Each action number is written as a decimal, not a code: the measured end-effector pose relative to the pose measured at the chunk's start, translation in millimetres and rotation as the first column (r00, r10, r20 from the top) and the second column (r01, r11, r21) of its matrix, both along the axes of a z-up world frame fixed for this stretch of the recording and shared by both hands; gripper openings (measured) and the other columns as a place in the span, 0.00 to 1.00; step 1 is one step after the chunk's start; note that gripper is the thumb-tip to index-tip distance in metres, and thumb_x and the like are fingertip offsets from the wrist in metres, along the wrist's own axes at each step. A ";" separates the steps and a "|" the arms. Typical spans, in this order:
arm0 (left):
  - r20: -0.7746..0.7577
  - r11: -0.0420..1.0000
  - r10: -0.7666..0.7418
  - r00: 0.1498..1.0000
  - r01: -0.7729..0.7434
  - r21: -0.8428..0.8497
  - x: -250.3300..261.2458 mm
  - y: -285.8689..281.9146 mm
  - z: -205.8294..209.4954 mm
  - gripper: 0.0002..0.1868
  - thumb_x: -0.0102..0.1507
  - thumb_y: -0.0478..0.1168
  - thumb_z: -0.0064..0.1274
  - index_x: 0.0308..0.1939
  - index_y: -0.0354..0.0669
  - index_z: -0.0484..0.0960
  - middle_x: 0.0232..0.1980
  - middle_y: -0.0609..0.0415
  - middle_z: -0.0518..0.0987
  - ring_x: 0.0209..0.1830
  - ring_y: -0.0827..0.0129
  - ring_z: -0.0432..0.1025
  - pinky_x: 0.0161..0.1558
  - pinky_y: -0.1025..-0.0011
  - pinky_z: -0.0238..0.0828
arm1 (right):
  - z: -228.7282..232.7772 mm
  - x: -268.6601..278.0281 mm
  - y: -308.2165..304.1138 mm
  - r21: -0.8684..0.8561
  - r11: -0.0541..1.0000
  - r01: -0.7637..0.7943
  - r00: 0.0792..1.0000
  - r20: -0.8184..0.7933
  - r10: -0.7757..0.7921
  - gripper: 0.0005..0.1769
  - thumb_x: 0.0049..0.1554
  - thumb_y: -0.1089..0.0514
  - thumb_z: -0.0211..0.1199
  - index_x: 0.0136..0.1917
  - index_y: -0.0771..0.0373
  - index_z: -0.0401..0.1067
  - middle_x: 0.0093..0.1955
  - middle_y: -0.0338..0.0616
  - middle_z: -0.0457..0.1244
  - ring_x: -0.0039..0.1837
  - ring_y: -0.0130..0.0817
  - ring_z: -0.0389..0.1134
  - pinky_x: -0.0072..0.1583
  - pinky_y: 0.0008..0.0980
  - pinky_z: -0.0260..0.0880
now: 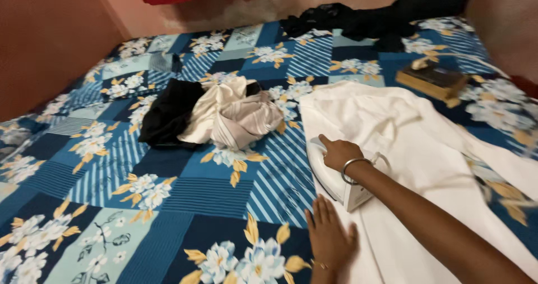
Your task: The person irons a white long-sleeved shirt laid out on a bed. They smooth the fabric with their hands, then use a white electric iron to press the body and sleeves, repeatedly adjusting the garment to remove wrinkles.
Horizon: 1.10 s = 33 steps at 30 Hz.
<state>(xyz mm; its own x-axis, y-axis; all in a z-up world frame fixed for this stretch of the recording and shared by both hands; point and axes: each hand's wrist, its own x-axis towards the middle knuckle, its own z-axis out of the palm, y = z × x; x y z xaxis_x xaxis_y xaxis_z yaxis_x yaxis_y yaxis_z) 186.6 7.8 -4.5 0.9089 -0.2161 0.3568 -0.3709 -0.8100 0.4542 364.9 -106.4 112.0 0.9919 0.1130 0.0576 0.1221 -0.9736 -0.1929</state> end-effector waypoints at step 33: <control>-0.029 0.999 0.039 0.999 -0.038 0.032 -117.3 -1.2 -15.5 0.52 0.66 0.63 0.44 0.73 0.15 0.50 0.78 0.21 0.46 0.81 0.33 0.36 0.74 0.40 0.23 | -0.3 -95.6 -19.0 -0.069 0.981 -0.184 0.979 -0.105 0.176 0.40 0.56 0.48 0.56 0.80 0.38 0.52 0.52 0.52 0.71 0.52 0.50 0.73 0.54 0.49 0.72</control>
